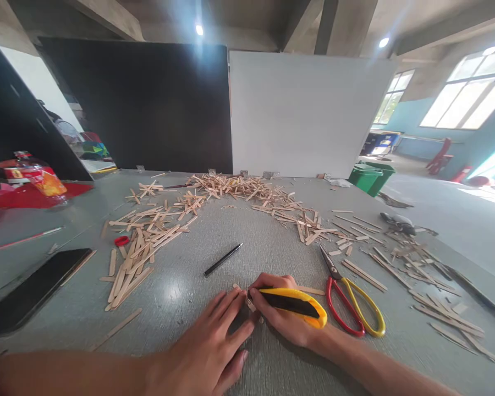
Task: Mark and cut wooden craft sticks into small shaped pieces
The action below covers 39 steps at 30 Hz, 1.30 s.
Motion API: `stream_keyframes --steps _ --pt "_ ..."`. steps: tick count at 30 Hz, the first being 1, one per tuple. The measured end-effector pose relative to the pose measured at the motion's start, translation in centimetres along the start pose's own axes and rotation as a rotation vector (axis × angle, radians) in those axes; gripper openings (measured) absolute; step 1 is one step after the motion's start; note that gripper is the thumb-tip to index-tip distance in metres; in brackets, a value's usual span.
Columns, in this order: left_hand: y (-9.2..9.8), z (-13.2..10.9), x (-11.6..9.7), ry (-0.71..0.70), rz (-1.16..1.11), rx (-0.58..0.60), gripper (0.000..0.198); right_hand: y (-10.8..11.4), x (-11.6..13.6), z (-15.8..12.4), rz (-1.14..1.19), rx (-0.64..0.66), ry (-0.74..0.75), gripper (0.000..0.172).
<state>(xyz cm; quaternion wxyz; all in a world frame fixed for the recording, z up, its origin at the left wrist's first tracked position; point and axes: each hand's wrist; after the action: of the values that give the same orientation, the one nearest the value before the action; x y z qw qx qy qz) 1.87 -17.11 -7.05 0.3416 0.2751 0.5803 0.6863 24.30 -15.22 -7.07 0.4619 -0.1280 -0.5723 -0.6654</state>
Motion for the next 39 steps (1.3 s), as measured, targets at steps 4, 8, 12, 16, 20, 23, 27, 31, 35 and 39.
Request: stream_keyframes --steps 4,8,12,16,20,23,27,31,35,39 --pt "-0.32 -0.17 0.02 0.01 -0.036 -0.037 0.052 0.25 0.17 0.08 0.03 0.001 0.007 0.037" --pt "-0.64 -0.16 0.07 0.011 -0.043 -0.037 0.052 0.39 0.06 -0.08 0.058 0.009 0.002 0.036" --pt "-0.48 0.0 0.04 -0.002 -0.009 -0.007 0.049 0.32 -0.17 -0.2 0.069 -0.002 0.008 0.033" --pt "-0.37 0.09 -0.09 -0.005 0.019 0.015 0.052 0.3 -0.08 -0.12 0.051 0.002 0.006 0.032" --pt "-0.37 0.26 -0.13 -0.003 0.02 0.01 0.057 0.41 0.18 0.01 0.037 0.008 0.0 0.032" --pt "-0.34 0.28 -0.13 -0.01 0.016 -0.001 0.053 0.58 0.36 0.09 0.042 0.015 -0.007 0.032" --pt "-0.39 0.2 -0.13 -0.021 0.019 -0.017 0.049 0.71 0.4 0.08 0.038 0.02 -0.003 0.033" --pt "-0.49 0.21 -0.06 -0.03 0.025 -0.052 0.047 0.6 0.26 -0.03 0.052 0.025 0.025 0.034" --pt "-0.13 0.35 -0.02 -0.043 0.034 -0.04 0.042 0.31 0.11 -0.06 0.061 0.008 0.036 0.035" --pt "0.28 0.55 0.06 -0.084 0.061 -0.004 0.038 0.05 -0.09 -0.15 0.07 -0.002 0.058 0.035"
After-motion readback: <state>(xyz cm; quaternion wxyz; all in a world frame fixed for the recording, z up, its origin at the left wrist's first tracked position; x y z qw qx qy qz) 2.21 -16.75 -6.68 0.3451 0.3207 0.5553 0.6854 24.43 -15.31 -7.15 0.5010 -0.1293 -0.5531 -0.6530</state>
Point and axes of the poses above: each hand's wrist, its own z-axis towards the middle knuckle, its own y-axis out of the back of the hand, x = y × z, and after that the axes turned 7 degrees about y, right-handed
